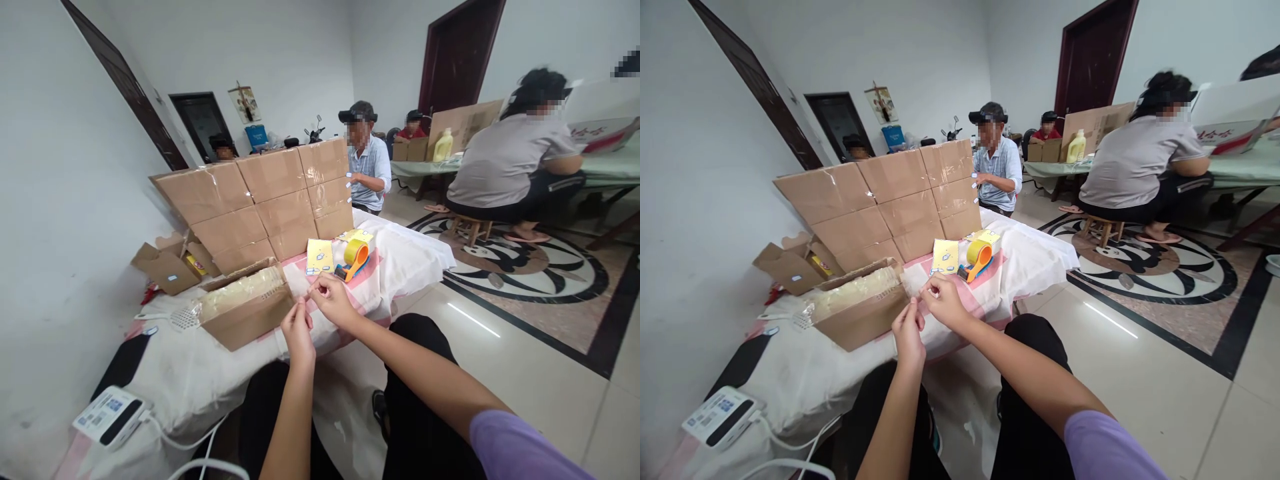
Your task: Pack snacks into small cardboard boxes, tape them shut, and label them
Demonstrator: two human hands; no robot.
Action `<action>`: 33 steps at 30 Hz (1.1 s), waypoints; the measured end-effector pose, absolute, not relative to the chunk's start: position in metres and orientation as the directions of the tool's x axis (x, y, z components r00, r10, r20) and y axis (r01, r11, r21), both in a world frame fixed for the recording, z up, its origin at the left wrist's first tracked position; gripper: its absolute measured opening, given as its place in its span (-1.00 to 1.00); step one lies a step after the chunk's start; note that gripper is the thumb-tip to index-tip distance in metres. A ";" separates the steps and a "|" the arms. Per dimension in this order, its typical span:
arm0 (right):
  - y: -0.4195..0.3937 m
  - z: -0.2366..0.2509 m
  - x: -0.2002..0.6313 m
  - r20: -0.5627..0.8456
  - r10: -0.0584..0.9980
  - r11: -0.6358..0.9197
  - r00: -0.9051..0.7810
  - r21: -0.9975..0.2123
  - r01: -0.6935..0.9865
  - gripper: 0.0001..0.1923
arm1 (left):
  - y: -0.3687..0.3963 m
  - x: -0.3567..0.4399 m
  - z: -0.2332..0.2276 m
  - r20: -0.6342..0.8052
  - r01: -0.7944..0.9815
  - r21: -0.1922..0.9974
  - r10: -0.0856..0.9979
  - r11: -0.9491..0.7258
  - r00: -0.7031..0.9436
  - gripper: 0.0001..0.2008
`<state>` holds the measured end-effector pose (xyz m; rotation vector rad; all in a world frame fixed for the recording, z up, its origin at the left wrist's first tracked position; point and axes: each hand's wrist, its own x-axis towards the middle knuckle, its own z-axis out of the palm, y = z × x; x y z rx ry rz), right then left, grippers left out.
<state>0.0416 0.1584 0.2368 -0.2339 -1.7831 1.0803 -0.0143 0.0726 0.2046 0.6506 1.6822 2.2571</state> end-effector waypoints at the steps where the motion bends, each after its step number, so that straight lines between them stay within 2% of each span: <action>1: 0.157 0.238 0.042 0.660 0.574 0.596 -0.485 -0.743 -0.305 -0.81 | 0.071 -0.015 0.204 0.206 0.068 0.952 0.460 -0.298 -0.864 -0.55; 3: 0.156 0.243 0.044 0.677 0.552 0.604 -0.487 -0.727 -0.327 -0.81 | 0.068 -0.020 0.201 0.208 0.074 0.955 0.471 -0.288 -0.857 -0.54; 5: 0.160 0.250 0.047 0.667 0.597 0.554 -0.446 -0.744 -0.373 -0.80 | 0.063 -0.030 0.199 0.187 0.065 0.959 0.441 -0.277 -0.878 -0.57; 9: 0.186 0.267 0.053 0.520 0.788 0.322 -0.329 -0.804 -0.500 -0.74 | 0.044 -0.064 0.198 0.138 0.057 0.962 0.294 -0.269 -0.946 -0.54; 12: 0.203 0.270 0.051 0.375 0.821 0.122 -0.430 -0.851 -0.510 -0.70 | 0.026 -0.086 0.201 0.153 0.090 0.959 0.226 -0.267 -0.962 -0.55; 15: 0.200 0.265 0.041 0.231 0.787 -0.016 -0.572 -0.919 -0.393 -0.71 | 0.014 -0.096 0.205 0.267 0.232 0.953 0.174 -0.195 -0.948 -0.57; 18: 0.185 0.259 0.028 0.196 0.706 0.005 -0.680 -0.963 -0.271 -0.70 | 0.009 -0.106 0.217 0.472 0.473 0.881 0.078 -0.008 -0.878 -0.62; 20: 0.177 0.259 0.019 0.202 0.646 0.063 -0.736 -0.975 -0.212 -0.68 | 0.008 -0.118 0.234 0.620 0.620 0.767 0.055 0.166 -0.782 -0.68; 23: 0.169 0.271 0.008 0.250 0.591 0.150 -0.767 -0.968 -0.200 -0.68 | 0.011 -0.145 0.267 0.724 0.718 0.552 0.184 0.425 -0.665 -0.64; 25: 0.163 0.290 0.005 0.346 0.548 0.233 -0.761 -0.938 -0.258 -0.70 | 0.013 -0.164 0.287 0.665 0.731 0.443 0.356 0.520 -0.656 -0.55; 27: 0.153 0.316 0.011 0.516 0.507 0.355 -0.690 -0.855 -0.378 -0.75 | 0.014 -0.180 0.299 0.521 0.749 0.375 0.545 0.546 -0.658 -0.54; 28: 0.146 0.330 0.017 0.622 0.490 0.427 -0.610 -0.782 -0.455 -0.79 | 0.015 -0.186 0.301 0.442 0.756 0.361 0.613 0.546 -0.654 -0.57; 30: 0.129 0.356 0.032 0.822 0.431 0.584 -0.371 -0.568 -0.580 -0.87 | 0.014 -0.192 0.298 0.339 0.758 0.357 0.681 0.546 -0.650 -0.64; 32: 0.114 0.374 0.040 0.915 0.384 0.662 -0.122 -0.365 -0.654 -0.85 | 0.011 -0.193 0.290 0.318 0.757 0.364 0.692 0.543 -0.648 -0.65; 33: 0.109 0.379 0.039 0.918 0.394 0.669 -0.046 -0.320 -0.670 -0.81 | 0.009 -0.192 0.285 0.320 0.757 0.367 0.691 0.540 -0.648 -0.65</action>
